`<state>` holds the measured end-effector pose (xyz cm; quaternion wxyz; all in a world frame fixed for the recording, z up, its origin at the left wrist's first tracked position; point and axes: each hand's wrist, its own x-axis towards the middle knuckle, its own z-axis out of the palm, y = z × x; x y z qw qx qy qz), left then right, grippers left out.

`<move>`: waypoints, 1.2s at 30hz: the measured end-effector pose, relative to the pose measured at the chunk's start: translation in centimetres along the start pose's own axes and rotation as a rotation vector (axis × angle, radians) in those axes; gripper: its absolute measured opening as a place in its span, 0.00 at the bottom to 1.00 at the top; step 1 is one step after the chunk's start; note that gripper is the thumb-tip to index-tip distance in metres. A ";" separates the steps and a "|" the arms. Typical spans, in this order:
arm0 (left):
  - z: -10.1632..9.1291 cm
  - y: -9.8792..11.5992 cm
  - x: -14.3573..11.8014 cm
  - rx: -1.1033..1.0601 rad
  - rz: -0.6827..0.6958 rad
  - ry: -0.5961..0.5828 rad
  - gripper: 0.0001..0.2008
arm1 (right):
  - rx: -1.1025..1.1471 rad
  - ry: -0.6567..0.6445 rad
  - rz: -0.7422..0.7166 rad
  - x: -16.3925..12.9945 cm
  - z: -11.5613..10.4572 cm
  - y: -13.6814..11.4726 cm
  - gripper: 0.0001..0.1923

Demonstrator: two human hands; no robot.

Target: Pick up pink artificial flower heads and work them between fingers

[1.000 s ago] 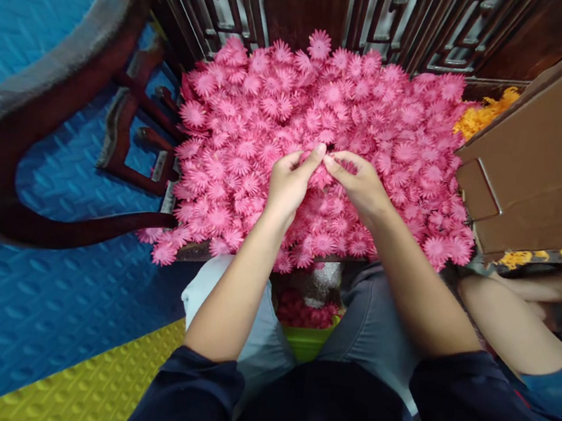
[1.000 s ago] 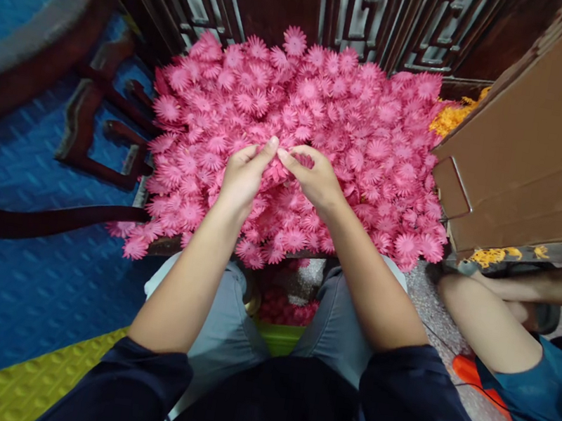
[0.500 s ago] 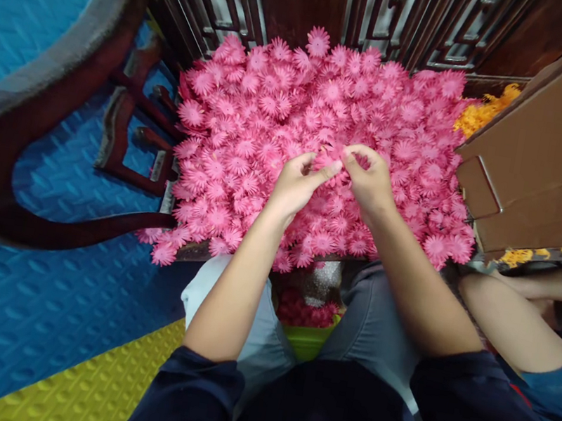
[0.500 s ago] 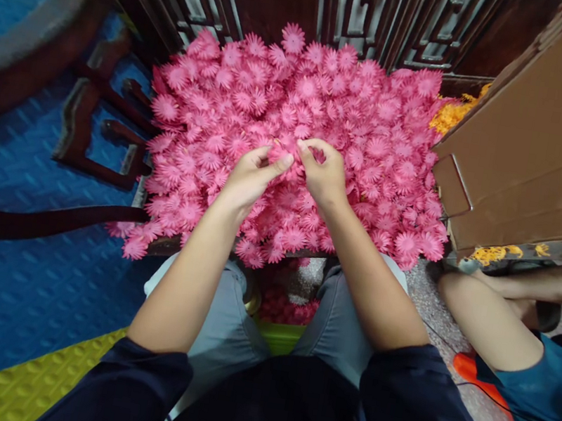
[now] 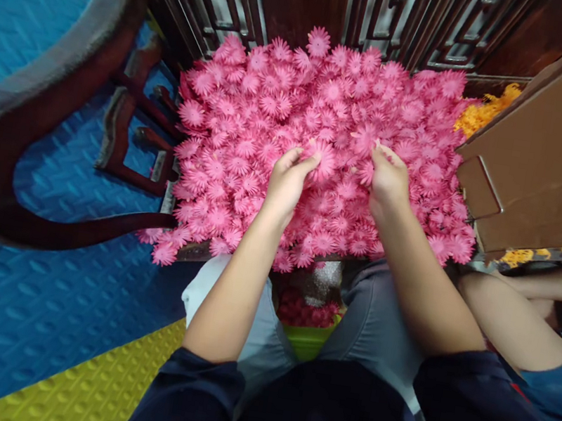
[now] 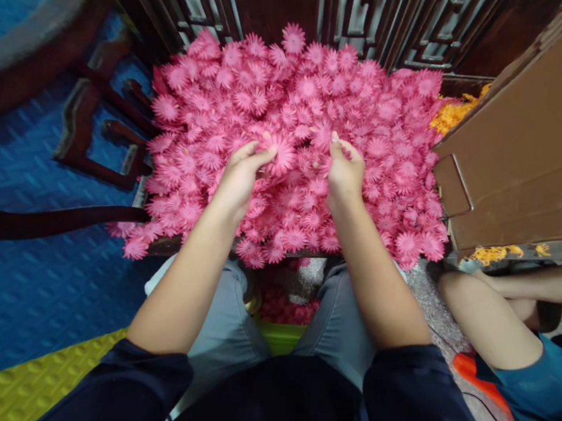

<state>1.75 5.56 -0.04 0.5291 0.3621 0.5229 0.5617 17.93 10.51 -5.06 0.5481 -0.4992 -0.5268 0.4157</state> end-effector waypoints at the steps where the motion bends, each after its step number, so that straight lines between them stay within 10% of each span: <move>1: -0.1 0.1 0.0 0.000 0.006 0.032 0.06 | 0.002 0.053 0.008 0.0 -0.1 -0.4 0.19; 4: -0.2 0.1 0.1 0.009 0.012 0.086 0.07 | -0.057 0.181 -0.040 -0.5 0.2 -2.2 0.13; 10: -0.1 0.2 0.3 -0.027 0.014 0.081 0.06 | -0.176 -0.057 -0.147 -2.7 2.3 -5.6 0.12; 15: 0.0 0.2 0.3 -0.111 0.009 0.116 0.07 | -0.295 0.013 -0.278 -4.1 2.9 -7.3 0.10; 21: -0.2 -0.4 0.3 -0.141 -0.052 0.029 0.13 | -0.357 -0.158 -0.262 -3.7 2.9 -6.6 0.09; 36: -0.6 0.3 0.7 -0.252 -0.293 -0.068 0.04 | -0.519 -0.082 -0.243 -3.3 2.5 -5.4 0.08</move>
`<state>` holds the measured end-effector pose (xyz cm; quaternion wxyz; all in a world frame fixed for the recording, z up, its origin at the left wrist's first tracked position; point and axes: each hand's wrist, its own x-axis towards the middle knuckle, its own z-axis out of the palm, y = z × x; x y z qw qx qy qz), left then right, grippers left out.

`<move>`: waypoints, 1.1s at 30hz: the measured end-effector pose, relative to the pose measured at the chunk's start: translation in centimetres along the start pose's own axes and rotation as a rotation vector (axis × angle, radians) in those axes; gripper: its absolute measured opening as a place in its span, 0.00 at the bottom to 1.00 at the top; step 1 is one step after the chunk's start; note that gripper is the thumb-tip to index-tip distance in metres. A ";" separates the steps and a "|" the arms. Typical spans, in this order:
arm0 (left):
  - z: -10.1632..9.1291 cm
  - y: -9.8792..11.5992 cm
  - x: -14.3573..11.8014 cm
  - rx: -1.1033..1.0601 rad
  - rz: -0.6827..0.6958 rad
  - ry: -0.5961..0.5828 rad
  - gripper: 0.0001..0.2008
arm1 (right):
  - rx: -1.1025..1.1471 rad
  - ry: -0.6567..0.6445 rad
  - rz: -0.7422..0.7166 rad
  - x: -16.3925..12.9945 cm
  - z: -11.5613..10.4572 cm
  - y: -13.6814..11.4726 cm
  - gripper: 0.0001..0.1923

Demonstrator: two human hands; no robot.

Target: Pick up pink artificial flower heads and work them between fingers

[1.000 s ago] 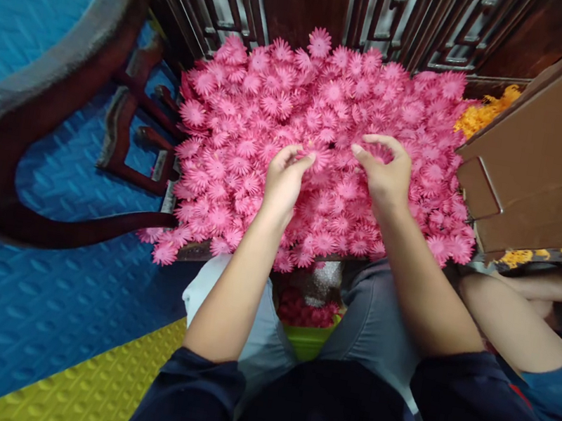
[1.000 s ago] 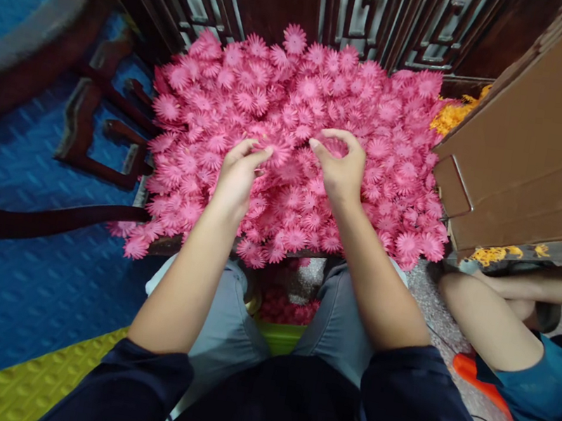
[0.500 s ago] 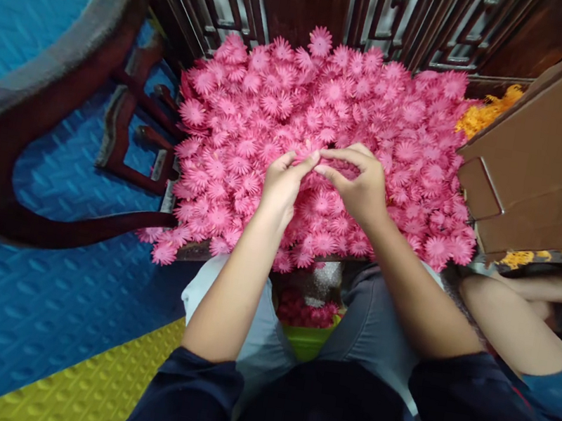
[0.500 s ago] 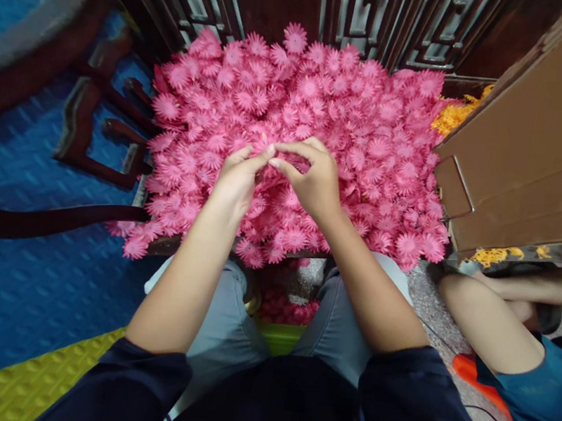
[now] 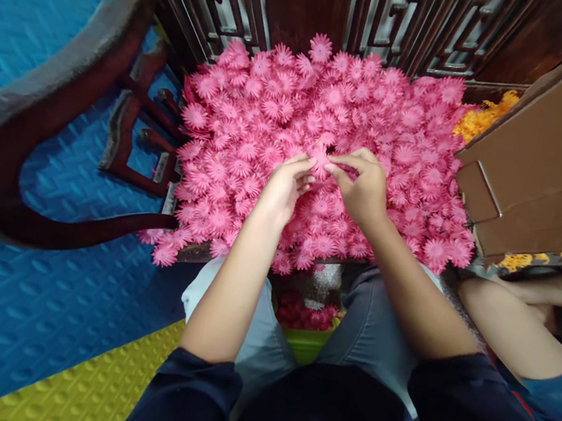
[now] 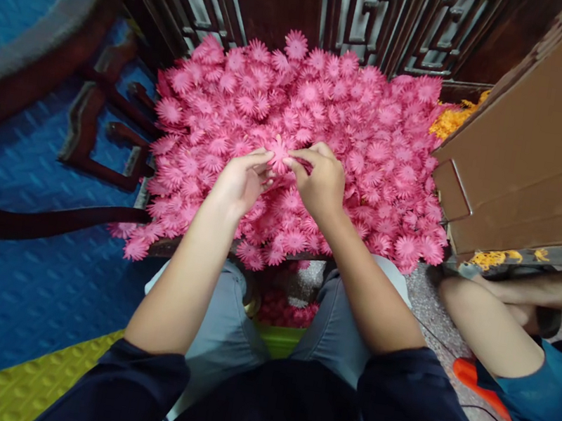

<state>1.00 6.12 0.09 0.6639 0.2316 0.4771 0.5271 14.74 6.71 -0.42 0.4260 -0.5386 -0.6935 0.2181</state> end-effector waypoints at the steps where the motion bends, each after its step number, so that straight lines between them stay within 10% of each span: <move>1: -0.1 0.0 0.1 0.008 -0.005 0.005 0.06 | 0.002 -0.007 0.000 0.0 0.0 0.1 0.08; 10: 0.6 -0.2 -0.3 0.040 0.206 0.125 0.06 | -0.149 0.068 -0.107 -0.8 0.7 -0.3 0.11; 21: -0.4 -0.4 0.3 -0.019 0.147 -0.070 0.08 | -0.031 0.077 -0.169 -0.1 0.6 0.4 0.08; 33: -0.1 -0.9 0.6 0.023 0.122 -0.018 0.16 | 0.262 0.083 -0.030 0.1 0.5 -0.4 0.09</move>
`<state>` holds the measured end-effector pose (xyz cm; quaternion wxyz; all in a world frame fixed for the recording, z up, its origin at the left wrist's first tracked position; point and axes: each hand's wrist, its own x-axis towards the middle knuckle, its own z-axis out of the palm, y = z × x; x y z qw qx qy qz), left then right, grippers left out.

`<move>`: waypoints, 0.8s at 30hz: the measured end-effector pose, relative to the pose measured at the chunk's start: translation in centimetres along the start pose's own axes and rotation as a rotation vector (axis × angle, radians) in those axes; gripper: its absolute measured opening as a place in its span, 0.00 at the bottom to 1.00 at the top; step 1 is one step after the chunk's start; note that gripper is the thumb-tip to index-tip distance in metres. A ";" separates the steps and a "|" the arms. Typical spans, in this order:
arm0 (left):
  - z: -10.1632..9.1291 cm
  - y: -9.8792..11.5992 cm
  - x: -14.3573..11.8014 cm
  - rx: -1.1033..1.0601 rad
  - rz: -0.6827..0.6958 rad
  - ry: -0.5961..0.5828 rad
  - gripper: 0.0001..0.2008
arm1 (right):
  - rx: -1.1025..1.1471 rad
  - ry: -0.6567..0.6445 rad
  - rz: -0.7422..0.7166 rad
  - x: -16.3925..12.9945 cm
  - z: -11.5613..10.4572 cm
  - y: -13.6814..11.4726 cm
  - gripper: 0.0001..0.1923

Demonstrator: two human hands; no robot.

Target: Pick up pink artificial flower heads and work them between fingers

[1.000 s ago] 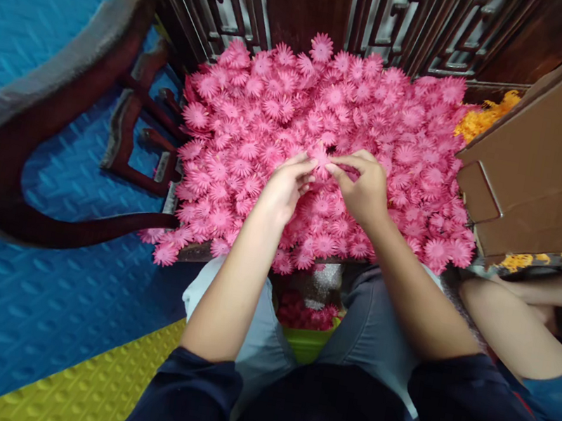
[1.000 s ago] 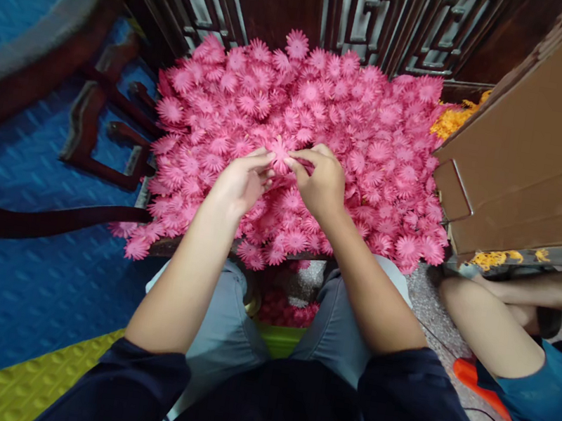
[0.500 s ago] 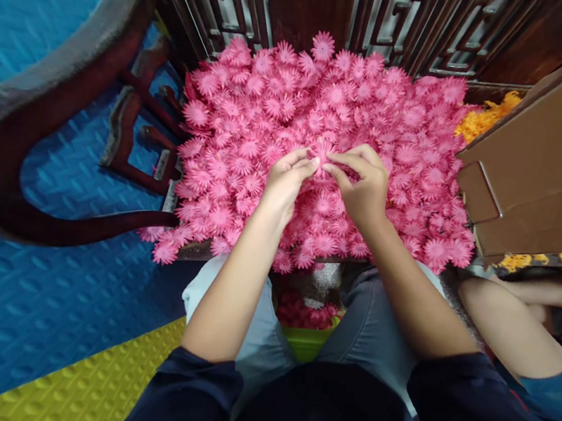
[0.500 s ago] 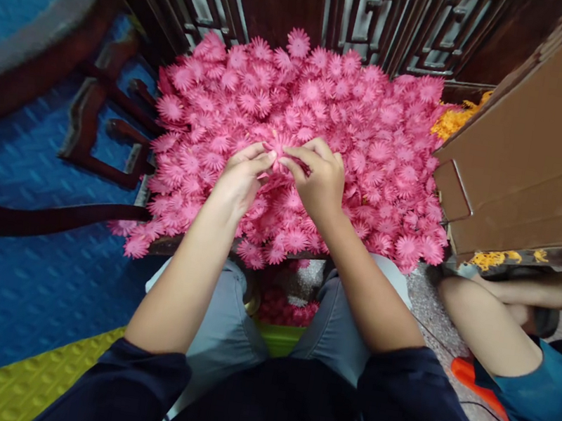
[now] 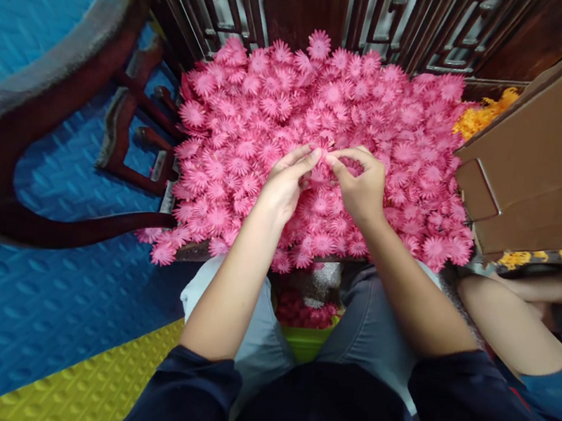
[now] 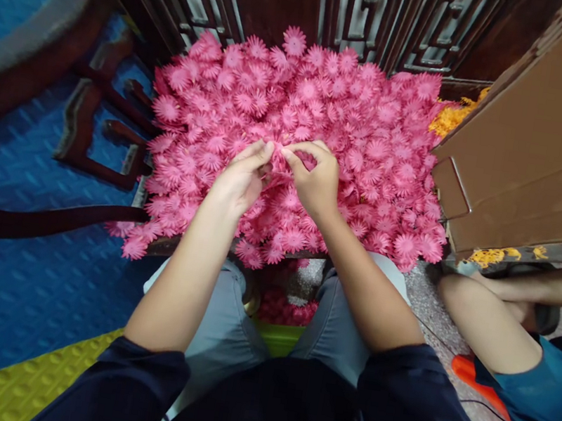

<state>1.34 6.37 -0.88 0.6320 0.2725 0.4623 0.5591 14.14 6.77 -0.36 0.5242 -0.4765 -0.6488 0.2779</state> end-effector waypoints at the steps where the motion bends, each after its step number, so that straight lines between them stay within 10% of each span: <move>1: 0.0 0.0 0.0 0.017 0.002 -0.003 0.16 | 0.027 0.008 0.027 0.0 0.0 0.1 0.09; 18: 0.1 -0.1 -0.3 0.093 0.156 0.065 0.05 | 0.397 0.172 0.423 0.6 -0.4 1.9 0.09; 24: 0.3 0.2 -0.5 0.139 0.168 0.140 0.12 | 0.142 0.203 0.187 1.1 -1.3 2.5 0.11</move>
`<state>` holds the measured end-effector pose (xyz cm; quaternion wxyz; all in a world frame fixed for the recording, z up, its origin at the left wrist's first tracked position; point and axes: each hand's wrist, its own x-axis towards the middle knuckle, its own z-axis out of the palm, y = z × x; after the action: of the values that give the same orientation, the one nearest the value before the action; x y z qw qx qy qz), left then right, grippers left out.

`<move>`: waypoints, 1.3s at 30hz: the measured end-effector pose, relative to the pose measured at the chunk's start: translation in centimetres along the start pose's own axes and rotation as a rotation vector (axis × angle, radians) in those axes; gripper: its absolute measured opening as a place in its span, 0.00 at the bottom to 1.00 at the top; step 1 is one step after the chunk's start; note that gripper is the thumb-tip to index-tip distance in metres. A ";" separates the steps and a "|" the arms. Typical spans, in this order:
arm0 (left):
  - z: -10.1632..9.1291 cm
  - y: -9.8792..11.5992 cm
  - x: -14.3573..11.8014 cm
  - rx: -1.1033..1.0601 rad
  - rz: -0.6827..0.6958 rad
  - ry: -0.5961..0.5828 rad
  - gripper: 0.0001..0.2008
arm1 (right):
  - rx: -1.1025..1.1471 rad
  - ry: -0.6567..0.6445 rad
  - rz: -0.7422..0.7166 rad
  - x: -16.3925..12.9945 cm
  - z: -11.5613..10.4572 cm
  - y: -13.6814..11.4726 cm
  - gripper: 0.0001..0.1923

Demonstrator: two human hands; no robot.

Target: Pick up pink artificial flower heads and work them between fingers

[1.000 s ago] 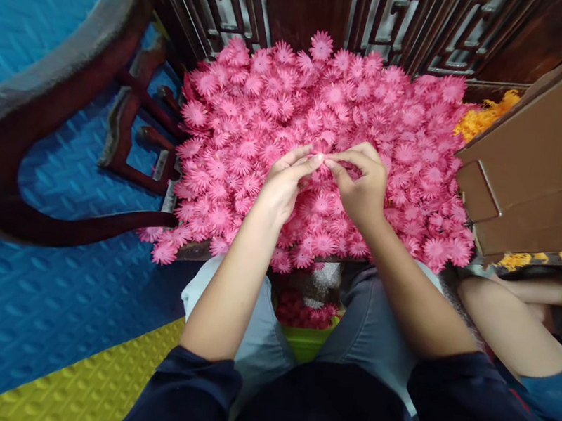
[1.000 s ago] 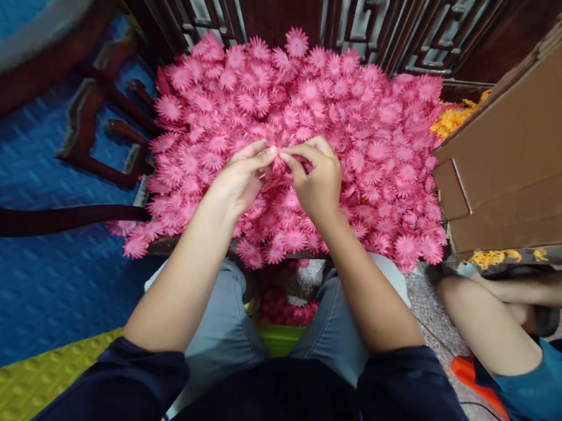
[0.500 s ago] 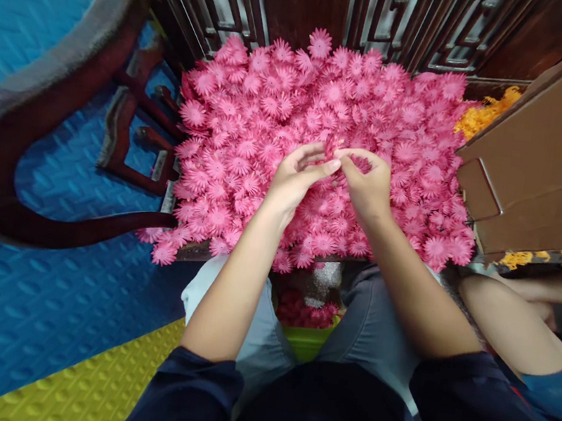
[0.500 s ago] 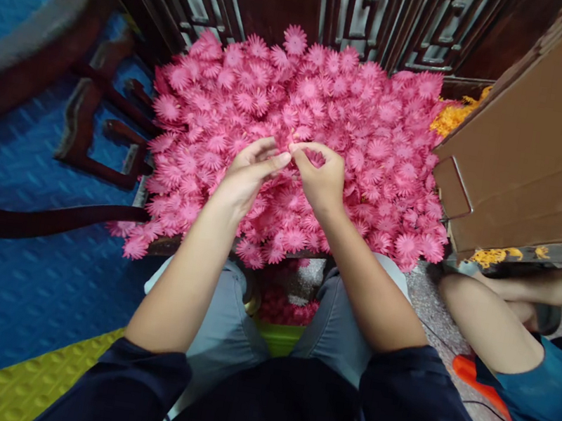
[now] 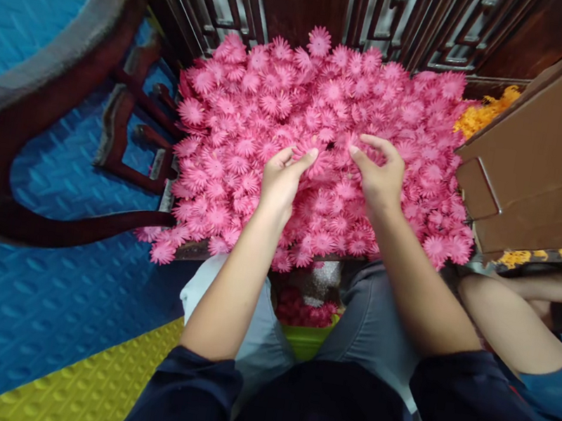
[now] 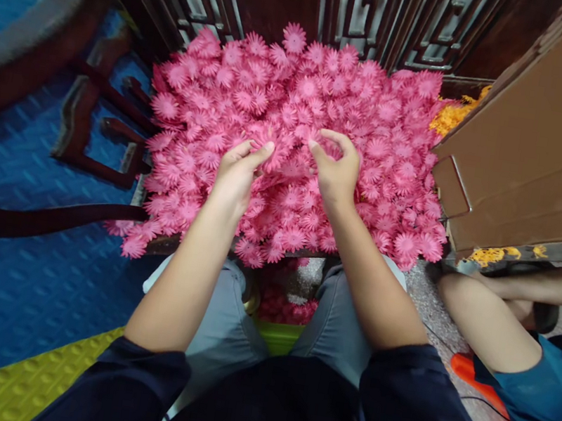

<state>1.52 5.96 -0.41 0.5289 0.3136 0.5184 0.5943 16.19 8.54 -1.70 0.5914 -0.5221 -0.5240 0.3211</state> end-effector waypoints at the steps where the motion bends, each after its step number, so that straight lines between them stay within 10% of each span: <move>1: 0.0 0.0 0.0 0.001 -0.002 0.008 0.13 | -0.036 -0.034 -0.048 -0.3 0.2 -0.5 0.10; 21: -0.1 0.3 -0.1 0.099 0.021 0.034 0.06 | -0.098 -0.277 -0.001 -2.2 1.8 -1.9 0.10; 29: -0.4 0.2 -0.6 0.484 0.435 0.078 0.10 | 0.095 -0.238 0.236 -1.8 1.4 -1.7 0.08; 39: -0.2 0.4 -1.0 0.590 0.535 0.052 0.12 | 0.266 -0.356 0.326 -1.7 1.0 -1.9 0.14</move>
<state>1.50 4.97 0.14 0.2294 0.5606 0.5802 0.5446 14.52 6.75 -0.51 0.4940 -0.4524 -0.4820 0.5647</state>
